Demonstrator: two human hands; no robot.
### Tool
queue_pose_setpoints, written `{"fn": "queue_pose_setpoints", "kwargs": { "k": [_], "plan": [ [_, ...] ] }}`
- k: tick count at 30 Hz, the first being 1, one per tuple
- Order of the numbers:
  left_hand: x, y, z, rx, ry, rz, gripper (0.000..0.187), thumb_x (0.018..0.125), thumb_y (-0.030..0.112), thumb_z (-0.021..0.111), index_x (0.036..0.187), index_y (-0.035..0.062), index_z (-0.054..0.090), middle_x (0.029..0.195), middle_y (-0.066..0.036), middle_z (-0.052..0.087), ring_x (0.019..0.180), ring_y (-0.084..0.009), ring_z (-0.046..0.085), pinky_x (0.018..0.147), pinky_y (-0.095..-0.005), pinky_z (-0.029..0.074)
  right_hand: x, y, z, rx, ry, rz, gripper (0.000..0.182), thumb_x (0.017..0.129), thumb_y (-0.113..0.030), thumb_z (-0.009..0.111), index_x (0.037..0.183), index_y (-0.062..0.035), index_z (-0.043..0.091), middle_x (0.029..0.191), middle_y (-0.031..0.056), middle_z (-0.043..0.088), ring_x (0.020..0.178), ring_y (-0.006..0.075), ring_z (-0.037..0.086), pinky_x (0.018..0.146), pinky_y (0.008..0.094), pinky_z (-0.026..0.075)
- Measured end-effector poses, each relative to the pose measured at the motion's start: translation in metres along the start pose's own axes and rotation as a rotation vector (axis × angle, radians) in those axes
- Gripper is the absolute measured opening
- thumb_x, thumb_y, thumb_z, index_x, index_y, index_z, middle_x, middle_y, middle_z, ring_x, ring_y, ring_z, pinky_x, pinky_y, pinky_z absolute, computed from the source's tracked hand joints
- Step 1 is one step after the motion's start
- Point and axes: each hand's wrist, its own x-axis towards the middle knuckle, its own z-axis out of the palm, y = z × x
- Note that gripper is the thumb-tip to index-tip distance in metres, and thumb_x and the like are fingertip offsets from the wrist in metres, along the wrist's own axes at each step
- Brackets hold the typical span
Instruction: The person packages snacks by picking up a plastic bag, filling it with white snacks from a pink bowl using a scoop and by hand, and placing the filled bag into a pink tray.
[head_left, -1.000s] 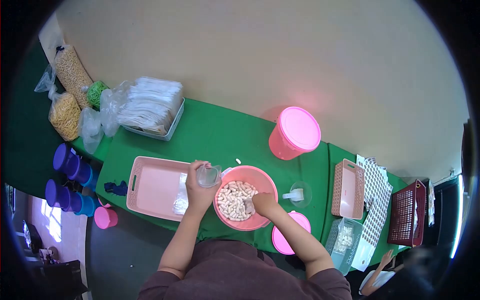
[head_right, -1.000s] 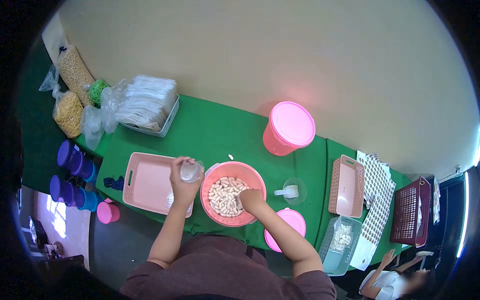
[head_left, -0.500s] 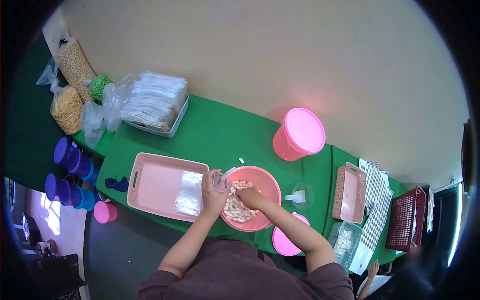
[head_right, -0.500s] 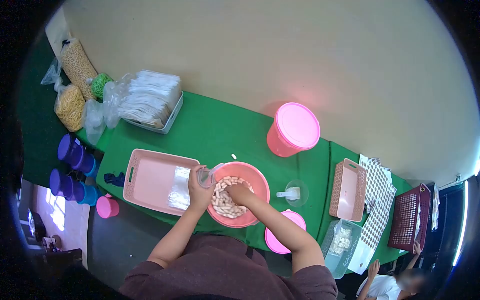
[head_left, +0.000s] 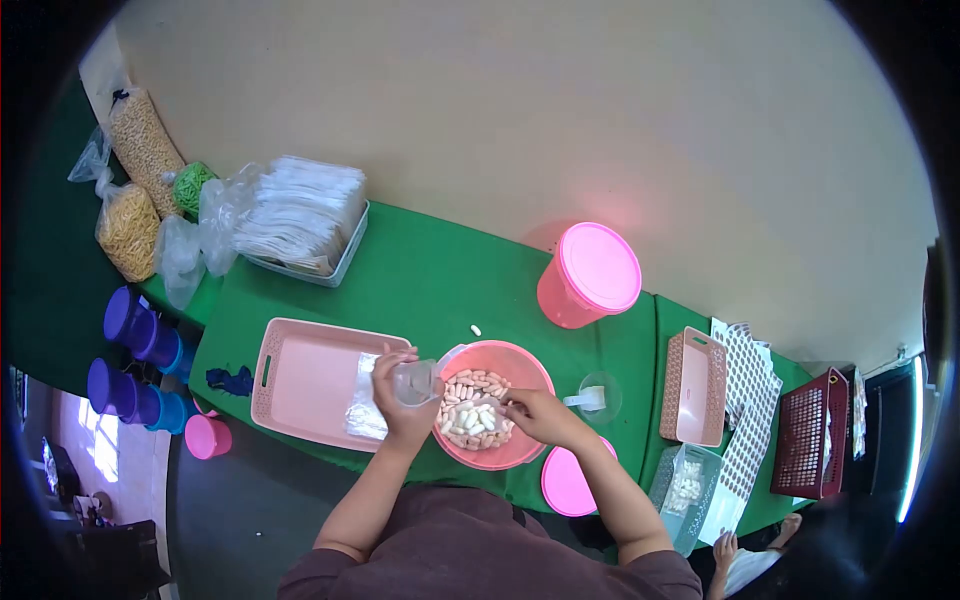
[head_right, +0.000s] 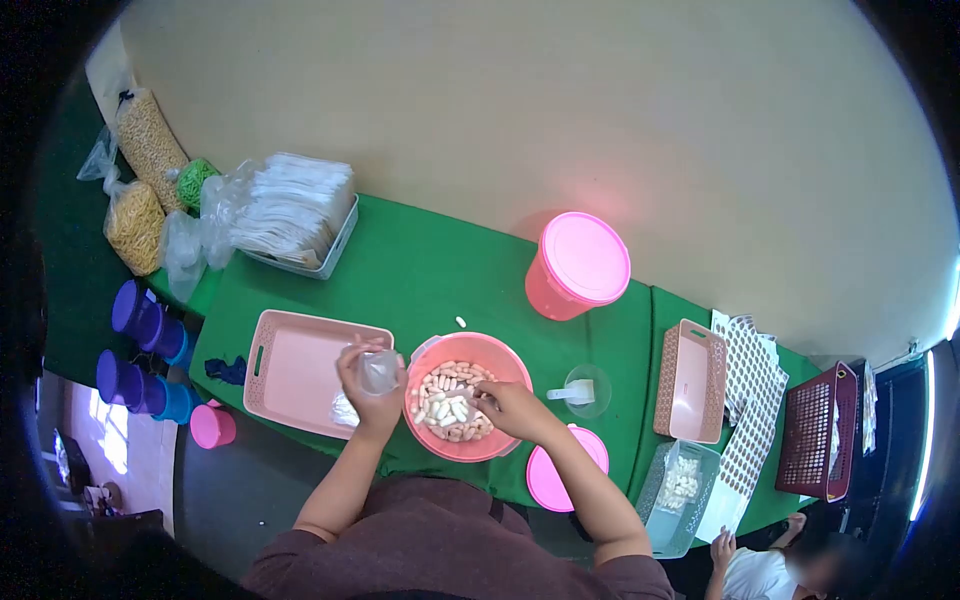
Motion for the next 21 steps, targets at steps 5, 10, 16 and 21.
{"fn": "queue_pose_setpoints", "kwargs": {
  "k": [5,10,16,21],
  "plan": [
    [0.027,0.046,-0.013,-0.176,-0.058,0.075,0.058,0.068,-0.005,0.069,0.116,0.0046,0.037,0.103,-0.011,0.048,0.099,-0.0235,0.053,0.095,-0.0415,0.043,-0.048,-0.031,-0.041,0.172,0.221,0.130,0.020,0.089,-0.016,0.060,0.098,0.0021,0.060,0.079,0.0153,0.063,0.070,0.0210,0.061,0.065,0.0320,0.048],
    [0.008,0.061,0.011,-0.165,-0.561,-0.180,0.063,0.062,0.005,0.077,0.117,0.0063,0.044,0.112,-0.011,0.049,0.104,-0.0257,0.053,0.097,-0.0398,0.041,-0.088,-0.058,-0.082,0.134,0.430,0.120,0.017,0.085,-0.009,0.065,0.099,0.0008,0.061,0.083,0.0115,0.063,0.074,0.0161,0.061,0.066,0.0285,0.049],
    [-0.012,0.063,0.041,-0.033,-0.718,-0.032,0.074,0.056,0.015,0.080,0.120,0.0067,0.045,0.116,-0.013,0.048,0.112,-0.0334,0.048,0.101,-0.0449,0.037,-0.095,-0.089,-0.092,-0.012,0.485,0.158,0.028,0.077,-0.008,0.073,0.100,-0.0003,0.060,0.083,0.0104,0.061,0.074,0.0186,0.062,0.065,0.0293,0.049],
    [-0.018,0.063,0.047,0.067,-0.788,0.052,0.075,0.057,0.016,0.080,0.122,0.0065,0.043,0.118,-0.013,0.048,0.115,-0.0351,0.046,0.105,-0.0514,0.030,-0.091,-0.119,-0.089,-0.144,0.541,0.111,0.029,0.077,-0.006,0.071,0.103,-0.0024,0.060,0.089,0.0128,0.060,0.079,0.0273,0.063,0.068,0.0347,0.051]
  ]
}}
